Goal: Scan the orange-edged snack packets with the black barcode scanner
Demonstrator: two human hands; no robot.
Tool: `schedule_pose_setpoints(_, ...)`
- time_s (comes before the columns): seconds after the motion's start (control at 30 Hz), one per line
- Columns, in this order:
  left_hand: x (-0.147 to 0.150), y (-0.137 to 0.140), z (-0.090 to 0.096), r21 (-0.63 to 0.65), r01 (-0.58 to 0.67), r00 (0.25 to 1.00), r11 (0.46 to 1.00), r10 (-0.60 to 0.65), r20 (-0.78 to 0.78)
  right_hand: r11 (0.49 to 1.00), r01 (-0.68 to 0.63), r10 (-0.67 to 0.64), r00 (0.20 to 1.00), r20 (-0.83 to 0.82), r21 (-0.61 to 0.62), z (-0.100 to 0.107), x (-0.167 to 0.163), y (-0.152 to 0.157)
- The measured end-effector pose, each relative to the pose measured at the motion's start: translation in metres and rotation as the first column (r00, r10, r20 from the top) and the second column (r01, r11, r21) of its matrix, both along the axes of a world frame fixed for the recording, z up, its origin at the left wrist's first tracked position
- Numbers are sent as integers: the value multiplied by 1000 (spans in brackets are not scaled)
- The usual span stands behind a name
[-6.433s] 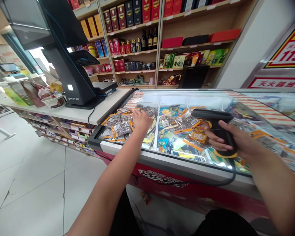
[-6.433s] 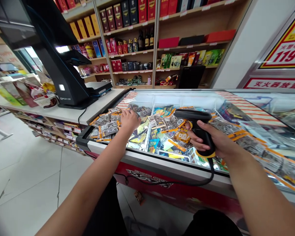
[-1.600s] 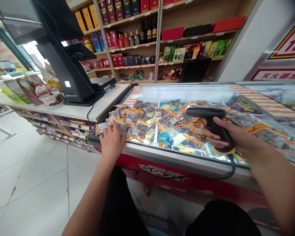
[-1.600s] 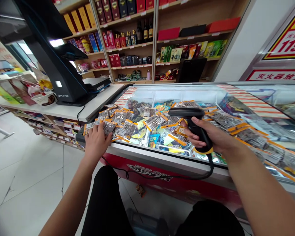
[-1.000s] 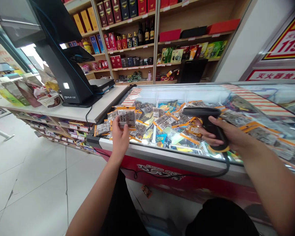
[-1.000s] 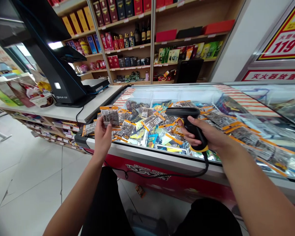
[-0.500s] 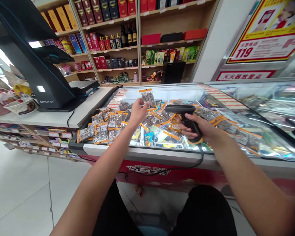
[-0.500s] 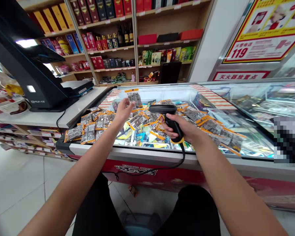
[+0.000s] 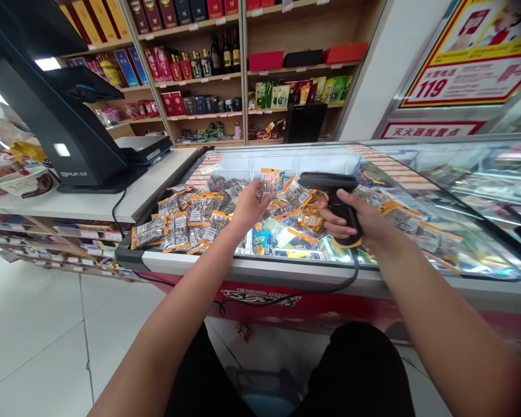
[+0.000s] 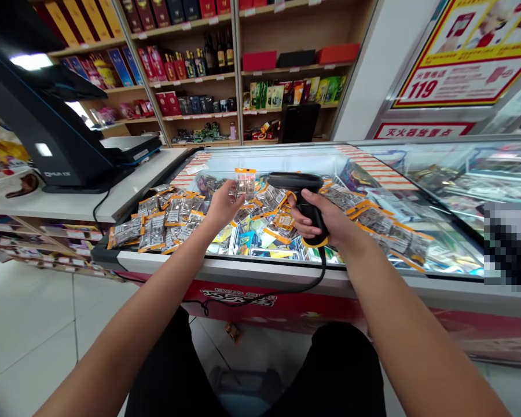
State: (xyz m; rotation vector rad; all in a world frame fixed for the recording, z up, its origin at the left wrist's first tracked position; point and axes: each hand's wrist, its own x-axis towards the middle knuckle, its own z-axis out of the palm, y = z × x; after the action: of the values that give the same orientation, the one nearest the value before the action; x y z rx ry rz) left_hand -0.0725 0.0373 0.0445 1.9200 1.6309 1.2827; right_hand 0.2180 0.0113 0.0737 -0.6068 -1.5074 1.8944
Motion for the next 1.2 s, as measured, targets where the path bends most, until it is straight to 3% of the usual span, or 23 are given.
schedule_pose_setpoints(0.5,2,1,-4,-25,24,996,999,-22,84,999,18,-18,1000,7,-36,-5,2,3)
schedule_pose_setpoints(0.83,5,1,-4,-62,9,999,998,-7,42,1000,-1,1,1000,4,-30,-5,2,3)
schedule_pose_setpoints(0.93,6,-1,-6,-41,-27,995,999,22,-99,999,35,-34,999,16,-22,-4,2,4)
schedule_pose_setpoints(1.07,10,-10,-1,104,-113,918,988,144,-369,995,97,-95,994,59,-24,-4,0,6)
schedule_pose_setpoints(1.2,8,-34,17,172,-116,878,978,181,-443,985,165,-159,980,122,-40,-3,-1,4)
